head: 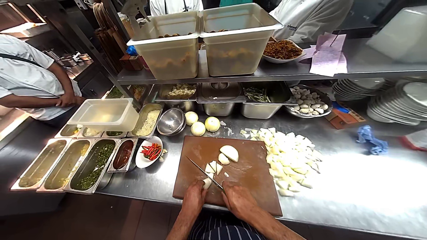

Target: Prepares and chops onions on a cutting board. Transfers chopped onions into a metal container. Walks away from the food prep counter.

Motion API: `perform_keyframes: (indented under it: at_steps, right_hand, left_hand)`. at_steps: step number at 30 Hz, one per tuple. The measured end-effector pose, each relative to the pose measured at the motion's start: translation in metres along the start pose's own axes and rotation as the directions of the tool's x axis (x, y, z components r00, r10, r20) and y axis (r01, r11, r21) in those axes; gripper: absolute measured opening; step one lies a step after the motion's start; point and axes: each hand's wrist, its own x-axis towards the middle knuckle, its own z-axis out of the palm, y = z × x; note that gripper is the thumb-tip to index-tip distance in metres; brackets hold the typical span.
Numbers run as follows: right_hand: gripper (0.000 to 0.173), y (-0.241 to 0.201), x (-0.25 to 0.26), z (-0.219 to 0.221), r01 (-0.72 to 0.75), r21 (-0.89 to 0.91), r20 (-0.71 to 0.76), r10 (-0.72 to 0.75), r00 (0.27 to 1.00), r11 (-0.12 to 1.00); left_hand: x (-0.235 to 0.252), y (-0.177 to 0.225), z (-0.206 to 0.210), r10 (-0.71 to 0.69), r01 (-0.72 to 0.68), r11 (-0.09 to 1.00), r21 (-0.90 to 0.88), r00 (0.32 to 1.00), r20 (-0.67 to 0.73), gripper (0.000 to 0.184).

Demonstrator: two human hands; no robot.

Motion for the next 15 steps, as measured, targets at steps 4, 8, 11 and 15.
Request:
perform_keyframes:
  at_steps: [4,8,11,15]
  right_hand:
    - [0.036,-0.028,-0.016,-0.027,-0.082,-0.100,0.183,0.100,0.978,0.992]
    - [0.038,-0.003,0.022,0.029,-0.018,0.036,0.047,0.016,0.999,0.999]
    - [0.043,0.021,0.018,0.045,0.024,0.231,-0.077,-0.007,0.997,0.973]
    - [0.046,0.065,-0.027,0.046,-0.061,0.544,-0.198,0.199,0.960,0.837]
  left_hand:
    - [0.002,-0.002,0.011,-0.007,0.006,1.000,-0.009,0.998,-0.056,0.036]
    - [0.002,-0.005,0.019,-0.011,0.009,1.000,-0.022,0.993,-0.115,0.035]
    - [0.009,0.001,0.018,-0.012,0.011,1.000,-0.012,0.996,-0.093,0.037]
    - [0.039,0.023,0.002,0.118,-0.128,0.990,-0.054,0.980,-0.158,0.043]
